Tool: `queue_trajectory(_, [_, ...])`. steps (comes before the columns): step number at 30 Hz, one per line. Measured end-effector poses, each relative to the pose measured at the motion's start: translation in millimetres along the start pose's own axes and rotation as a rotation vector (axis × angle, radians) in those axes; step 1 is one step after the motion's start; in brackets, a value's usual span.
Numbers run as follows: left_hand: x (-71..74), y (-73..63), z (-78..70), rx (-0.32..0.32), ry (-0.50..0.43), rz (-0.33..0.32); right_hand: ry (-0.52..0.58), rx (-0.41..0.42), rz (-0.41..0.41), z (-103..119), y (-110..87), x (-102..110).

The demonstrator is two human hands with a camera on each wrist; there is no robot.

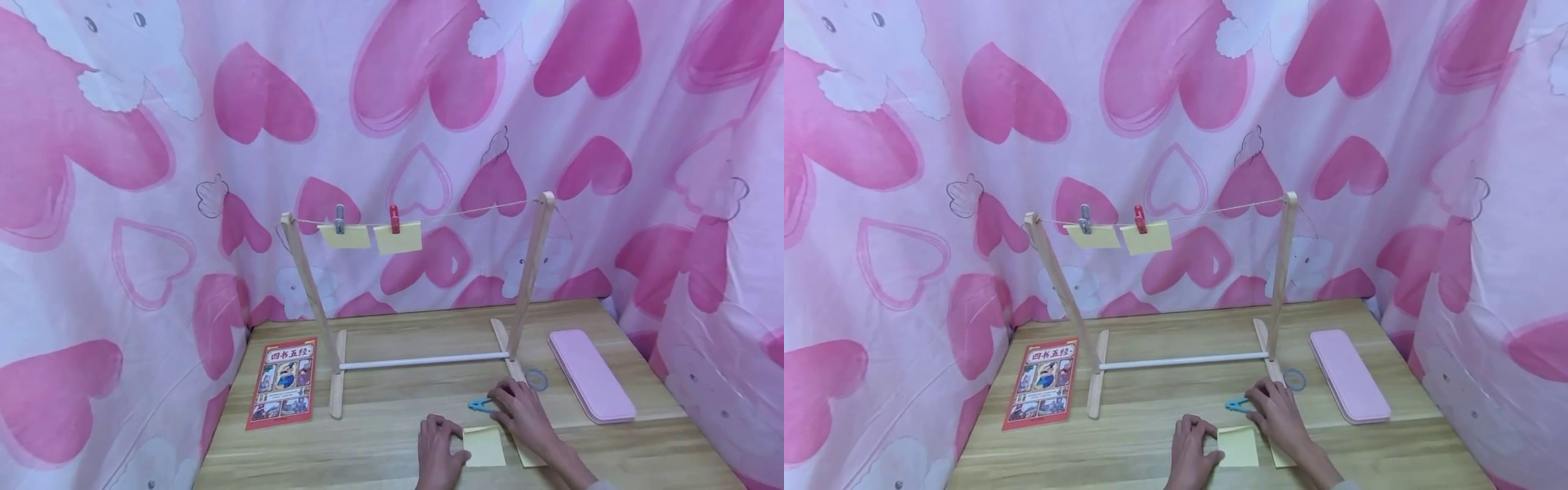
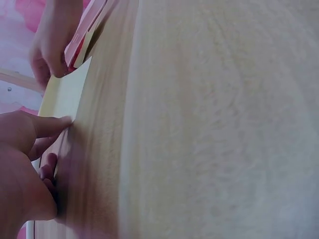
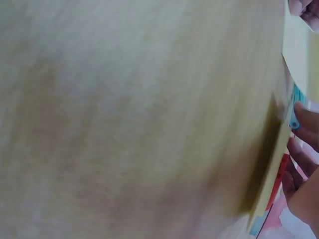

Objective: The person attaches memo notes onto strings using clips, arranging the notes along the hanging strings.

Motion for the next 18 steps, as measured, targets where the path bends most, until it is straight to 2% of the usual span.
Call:
queue_trajectory(3, [-0.2,-1.2,-0.3,-0.016,-0.008,-0.036,0.100,-0.018,-0.004,-6,0.6,2])
queue_trajectory(6, [1.3,-2.7,-2.7,-0.030,-0.042,-0.082,0.378,-0.090,0.090,-16,3.9,0])
queue_trajectory(8, [3.5,-2.5,-1.4,0.013,-0.134,-0.105,0.622,-0.162,0.184,-22,5.4,-3])
queue_trajectory(11, [6.8,-2.7,3.4,0.146,-0.311,-0.129,0.883,-0.237,0.298,-26,5.6,-7])
queue_trajectory(12, [7.4,-3.0,5.0,0.188,-0.360,-0.136,0.931,-0.246,0.323,-26,5.9,-7])
queue_trajectory(14, [8.9,-4.0,5.3,0.223,-0.414,-0.158,0.985,-0.255,0.345,-27,7.0,-6])
queue_trajectory(15, [9.4,-4.6,5.1,0.220,-0.427,-0.173,0.998,-0.264,0.351,-27,7.7,-6])
queue_trajectory(18, [13.6,-6.0,0.3,0.131,-0.459,-0.241,1.016,-0.277,0.355,-29,10.5,-4])
Point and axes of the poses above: each hand's wrist, its own y-axis towards the middle knuckle, its own x-axis out of the back of the hand, z = x × y, the point moved 9 cm from there along y, towards the middle knuckle, and after that the axes turned 13 degrees about -y, right-handed, at the moved point
